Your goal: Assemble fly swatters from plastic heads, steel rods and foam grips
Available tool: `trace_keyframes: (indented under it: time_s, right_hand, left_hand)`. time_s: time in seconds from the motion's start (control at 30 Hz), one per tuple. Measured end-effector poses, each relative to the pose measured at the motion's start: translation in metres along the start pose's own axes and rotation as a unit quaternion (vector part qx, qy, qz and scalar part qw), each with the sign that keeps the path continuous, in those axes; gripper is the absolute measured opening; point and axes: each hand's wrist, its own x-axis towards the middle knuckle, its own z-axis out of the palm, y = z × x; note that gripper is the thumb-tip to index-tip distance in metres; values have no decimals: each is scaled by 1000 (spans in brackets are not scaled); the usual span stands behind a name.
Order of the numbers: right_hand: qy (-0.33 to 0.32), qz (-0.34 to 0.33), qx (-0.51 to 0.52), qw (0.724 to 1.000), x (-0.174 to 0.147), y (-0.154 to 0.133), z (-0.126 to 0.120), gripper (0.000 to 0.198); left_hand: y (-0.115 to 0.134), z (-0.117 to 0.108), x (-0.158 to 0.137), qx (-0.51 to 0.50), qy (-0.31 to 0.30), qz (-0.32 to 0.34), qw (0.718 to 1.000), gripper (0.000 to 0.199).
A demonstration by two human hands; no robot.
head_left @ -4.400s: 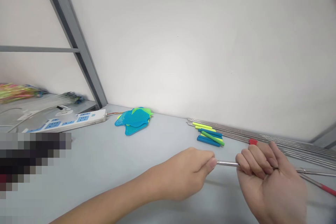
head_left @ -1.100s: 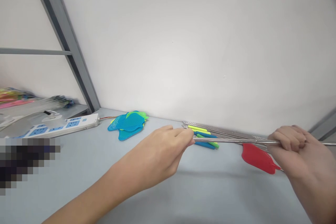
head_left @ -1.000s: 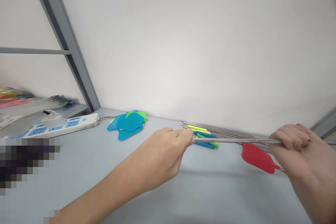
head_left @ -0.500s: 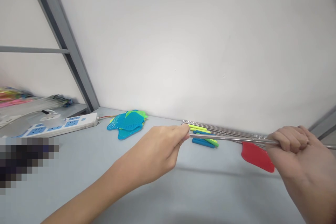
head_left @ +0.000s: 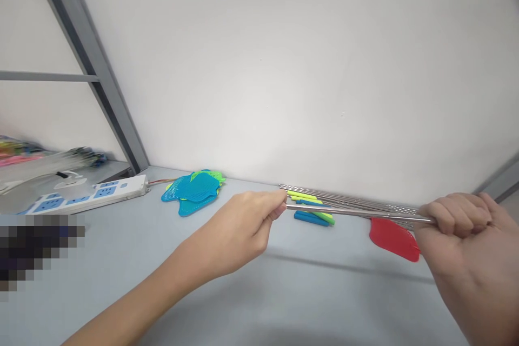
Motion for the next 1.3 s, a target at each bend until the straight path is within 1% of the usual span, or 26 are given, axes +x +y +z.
trace_keyframes:
  time_s: [0.07, 0.1, 0.2, 0.27, 0.37, 0.47, 0.53, 0.57, 0.63, 0.67, 0.77, 0.87, 1.07, 1.3]
  right_hand:
    - [-29, 27, -5, 999, 0, -1, -2, 25]
    - [-40, 30, -10, 999, -1, -1, -2, 25]
    - [-61, 14, -18, 998, -1, -1, -5, 25]
    - [-74, 1, -13, 997, 0, 1, -7, 24]
    - [-52, 14, 5, 999, 2, 7, -12, 24]
    - [7, 54, 22, 998, 1, 16, -12, 25]
    - [40, 81, 22, 996, -3, 23, -9, 26]
    - [51, 98, 15, 994, -6, 26, -8, 27]
    - [51, 125, -12, 991, -12, 31, -4, 27]
    - [47, 129, -23, 990, -14, 33, -3, 27]
    - [30, 119, -48, 991, -18, 34, -1, 26]
    - [22, 113, -59, 992, -18, 31, -1, 26]
    - [9, 150, -75, 986, -18, 27, 2, 25]
    - [-17, 177, -79, 981, -13, 23, 4, 26]
  left_hand:
    - [-1, 1, 0, 1, -4, -3, 1000, 18]
    - [-1, 2, 0, 1, -6, -3, 1000, 18]
    - [-2, 3, 2, 5, -3, 3, 1000, 18]
    - [-4, 2, 3, 17, 14, 6, 1000, 18]
    - [-5, -3, 4, 43, 39, 8, 998, 18]
    - [-2, -5, 3, 61, 50, 14, 997, 19]
    - [3, 0, 3, 54, 36, 34, 997, 19]
    - [6, 5, 4, 42, 18, 55, 997, 20]
    - [11, 16, 5, 30, -21, 76, 996, 18]
    - [13, 21, 5, 28, -35, 80, 996, 18]
    - [15, 31, 7, 14, -39, 71, 997, 17]
    - [13, 32, 7, -10, -33, 64, 997, 17]
    - [11, 30, 5, -42, -70, 52, 995, 14]
    - [9, 22, 5, -48, -67, 45, 996, 19]
